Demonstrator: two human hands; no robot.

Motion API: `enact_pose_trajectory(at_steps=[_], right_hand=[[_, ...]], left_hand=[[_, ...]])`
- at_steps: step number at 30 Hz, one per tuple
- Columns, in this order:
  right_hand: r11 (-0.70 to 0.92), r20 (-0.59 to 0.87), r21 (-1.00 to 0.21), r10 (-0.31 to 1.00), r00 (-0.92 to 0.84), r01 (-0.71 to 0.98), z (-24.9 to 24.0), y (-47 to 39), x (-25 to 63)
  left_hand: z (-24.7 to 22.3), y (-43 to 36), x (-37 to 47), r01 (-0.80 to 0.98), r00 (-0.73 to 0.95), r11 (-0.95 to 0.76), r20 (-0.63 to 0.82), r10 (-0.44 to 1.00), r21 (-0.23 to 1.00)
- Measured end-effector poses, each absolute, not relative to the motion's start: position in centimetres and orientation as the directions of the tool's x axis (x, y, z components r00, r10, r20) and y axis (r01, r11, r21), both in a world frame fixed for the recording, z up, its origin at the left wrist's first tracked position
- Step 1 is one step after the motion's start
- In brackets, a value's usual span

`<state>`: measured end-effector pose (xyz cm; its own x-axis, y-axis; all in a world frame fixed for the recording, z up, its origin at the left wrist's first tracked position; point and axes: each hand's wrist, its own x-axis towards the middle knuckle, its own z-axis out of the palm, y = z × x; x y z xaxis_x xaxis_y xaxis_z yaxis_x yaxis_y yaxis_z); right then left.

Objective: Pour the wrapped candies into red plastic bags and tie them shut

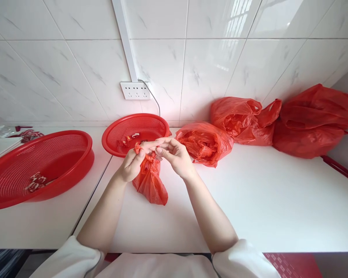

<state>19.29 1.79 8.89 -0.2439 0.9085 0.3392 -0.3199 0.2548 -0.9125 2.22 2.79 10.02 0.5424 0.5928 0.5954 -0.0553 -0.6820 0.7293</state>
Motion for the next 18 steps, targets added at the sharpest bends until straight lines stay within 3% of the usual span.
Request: enact_pose_trajectory(at_steps=[5,10,14,18], right_hand=[[0.185,0.242,-0.917,0.962,-0.126,-0.354,8.7,2.4,20.4],[-0.161,0.042,-0.865,0.921,-0.388,-0.475,9.7,2.5,22.8],[-0.046,0.094,-0.880,0.959,-0.267,-0.473,10.8,2.0,24.1],[0.055,0.077,-0.946,0.995,-0.059,-0.320,10.6,2.3,26.0]], left_hand=[[10.3,2.7,2.1,0.053,0.513,-0.688,0.571,0.640,0.724],[11.4,3.2,-0.1,0.085,0.498,-0.535,0.429,0.754,0.841],[12.2,3.3,-1.8,0.085,0.496,-0.445,0.349,0.795,0.892],[12.7,3.4,-2.9,0.160,0.449,-0.445,0.336,0.828,0.881]])
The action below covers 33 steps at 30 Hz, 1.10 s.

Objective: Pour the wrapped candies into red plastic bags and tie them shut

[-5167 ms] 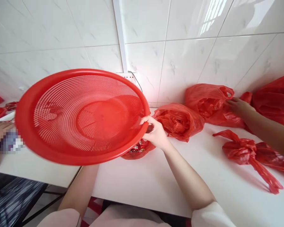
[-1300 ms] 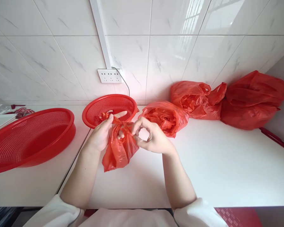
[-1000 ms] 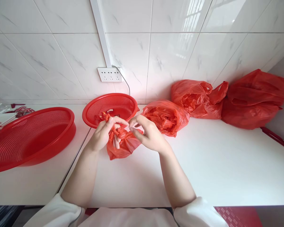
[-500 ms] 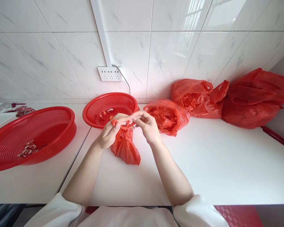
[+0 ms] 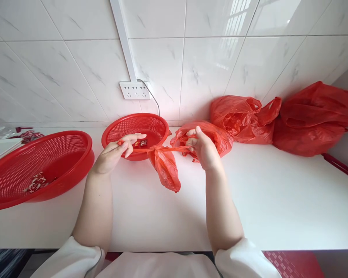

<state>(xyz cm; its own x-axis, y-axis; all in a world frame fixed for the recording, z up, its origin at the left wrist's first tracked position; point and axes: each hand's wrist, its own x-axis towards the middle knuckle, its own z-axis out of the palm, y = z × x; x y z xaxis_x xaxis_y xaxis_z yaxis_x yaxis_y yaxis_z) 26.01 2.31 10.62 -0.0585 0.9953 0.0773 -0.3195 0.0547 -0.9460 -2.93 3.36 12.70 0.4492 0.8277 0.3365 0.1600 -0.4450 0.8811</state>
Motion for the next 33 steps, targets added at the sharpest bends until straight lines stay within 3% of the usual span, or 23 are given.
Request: enact_pose_trajectory(at_steps=[6,11,13,17,20,22,25,29,33], right_hand=[[0.105,0.107,-0.994,0.964,0.245,0.020,10.0,2.7,30.3],[0.151,0.222,-0.959,0.927,0.303,0.242,10.0,2.0,30.2],[0.127,0.222,-0.918,0.949,0.224,0.376,9.8,2.0,29.6],[0.009,0.088,-0.758,0.992,0.089,0.652,9.0,2.7,28.2],[0.079,0.184,-0.583,0.982,0.037,0.809,8.0,3.4,25.9],[0.246,0.248,-0.507,0.959,-0.134,0.826,7.2,3.5,23.5],[0.400,0.131,-0.461,0.914,-0.385,0.792,5.6,3.0,20.1],[0.329,-0.034,-0.353,0.931,-0.363,0.876,4.2,1.9,19.2],[0.295,-0.082,-0.396,0.932,-0.353,0.870,5.0,0.2,24.2]], left_hand=[[13.2,3.4,-5.0,0.271,0.410,-0.370,0.241,0.880,0.889],[12.9,3.8,-4.8,0.415,0.496,-0.226,-0.011,0.868,0.881],[12.5,4.0,-4.5,0.488,0.513,-0.187,-0.107,0.852,0.853],[12.1,4.3,-4.4,0.580,0.487,-0.137,-0.207,0.848,0.803],[12.1,4.2,-4.7,0.574,0.464,-0.114,-0.207,0.862,0.811],[12.2,4.1,-4.8,0.551,0.432,-0.122,-0.158,0.888,0.825],[12.5,3.8,-4.6,0.538,0.385,-0.162,-0.070,0.920,0.827],[12.9,3.2,-4.5,0.569,0.387,-0.177,-0.071,0.919,0.803],[13.1,2.8,-4.7,0.619,0.378,-0.132,-0.147,0.914,0.774]])
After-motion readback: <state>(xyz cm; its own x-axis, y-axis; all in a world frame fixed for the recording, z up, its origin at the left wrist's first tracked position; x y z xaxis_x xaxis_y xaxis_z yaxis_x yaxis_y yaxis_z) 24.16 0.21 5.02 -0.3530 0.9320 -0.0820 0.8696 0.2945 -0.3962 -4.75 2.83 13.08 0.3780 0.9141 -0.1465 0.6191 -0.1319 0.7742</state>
